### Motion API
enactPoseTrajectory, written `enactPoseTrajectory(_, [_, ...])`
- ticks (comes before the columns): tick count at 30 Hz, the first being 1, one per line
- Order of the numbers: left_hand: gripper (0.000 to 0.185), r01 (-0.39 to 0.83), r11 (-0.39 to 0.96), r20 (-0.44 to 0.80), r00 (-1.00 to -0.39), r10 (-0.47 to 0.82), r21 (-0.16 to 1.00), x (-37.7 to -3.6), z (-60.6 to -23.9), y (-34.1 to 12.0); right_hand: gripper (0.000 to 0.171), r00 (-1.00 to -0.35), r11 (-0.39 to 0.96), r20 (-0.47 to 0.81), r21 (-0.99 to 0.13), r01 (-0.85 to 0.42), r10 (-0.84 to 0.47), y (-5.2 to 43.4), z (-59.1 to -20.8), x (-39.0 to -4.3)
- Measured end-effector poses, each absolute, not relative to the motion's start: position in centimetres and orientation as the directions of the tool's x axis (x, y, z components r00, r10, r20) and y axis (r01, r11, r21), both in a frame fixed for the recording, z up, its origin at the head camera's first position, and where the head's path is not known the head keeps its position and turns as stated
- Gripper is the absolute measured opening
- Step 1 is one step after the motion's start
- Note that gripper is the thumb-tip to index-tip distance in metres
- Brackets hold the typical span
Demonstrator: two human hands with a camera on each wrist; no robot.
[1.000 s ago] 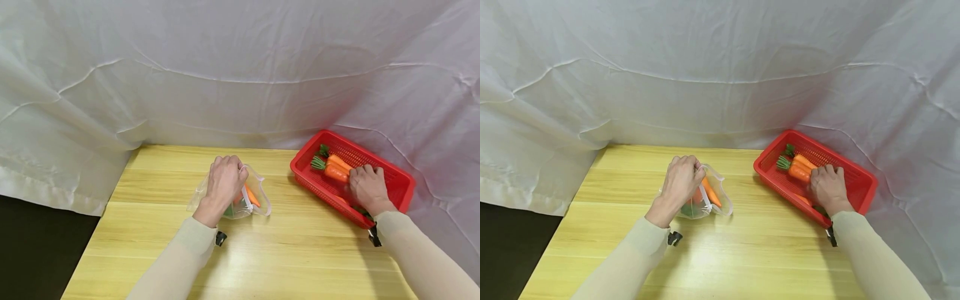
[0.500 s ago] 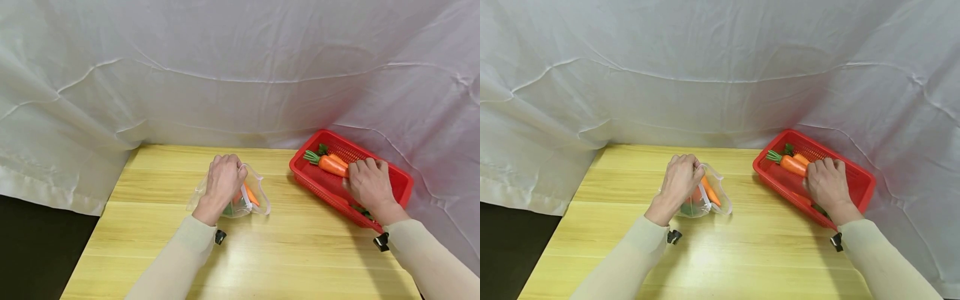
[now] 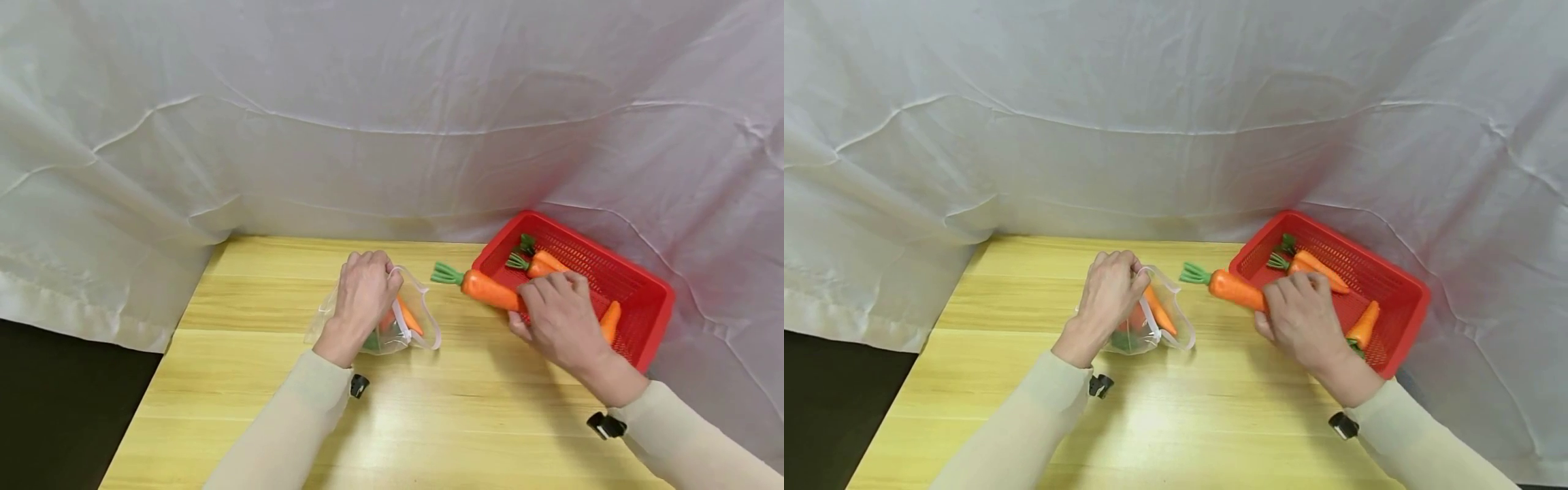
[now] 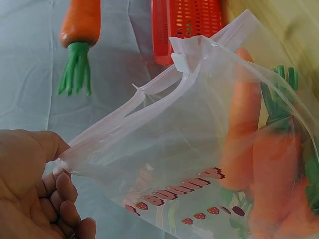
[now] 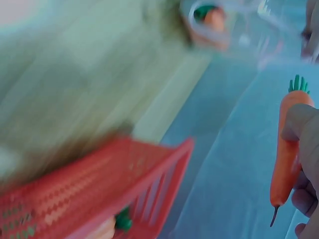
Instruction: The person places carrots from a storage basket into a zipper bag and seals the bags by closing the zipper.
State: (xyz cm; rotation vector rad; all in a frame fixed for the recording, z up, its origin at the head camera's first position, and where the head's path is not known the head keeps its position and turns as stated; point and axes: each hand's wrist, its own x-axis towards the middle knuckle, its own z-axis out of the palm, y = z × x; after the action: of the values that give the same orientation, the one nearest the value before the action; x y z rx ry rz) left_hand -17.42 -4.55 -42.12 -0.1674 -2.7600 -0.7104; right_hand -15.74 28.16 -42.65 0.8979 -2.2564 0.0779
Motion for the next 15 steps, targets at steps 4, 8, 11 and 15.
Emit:
enactPoseTrajectory(4, [0.013, 0.174, 0.872, 0.298, -0.954, 0.034, 0.458, -17.4, -42.1, -4.6, 0.028, -0.494, 0.73, 0.63, 0.178, -0.66, -0.6, 25.9, -43.2, -14.7])
enactPoseTrajectory(8, [0.013, 0.17, 0.873, 0.289, -0.957, 0.035, 0.457, -17.3, -42.0, -4.6, 0.027, -0.548, 0.722, 0.551, 0.153, -0.675, -0.629, 24.8, -44.5, -13.9])
enactPoseTrajectory(11, [0.013, 0.172, 0.876, 0.279, -0.959, 0.045, 0.451, -17.2, -42.0, -4.6, 0.028, -0.579, 0.722, 0.498, 0.153, -0.675, -0.646, 24.3, -45.5, -13.7])
enactPoseTrajectory(15, [0.012, 0.177, 0.879, 0.261, -0.963, 0.063, 0.442, -17.1, -41.9, -4.5, 0.026, -0.596, 0.732, 0.483, 0.152, -0.665, -0.642, 23.7, -46.3, -14.0])
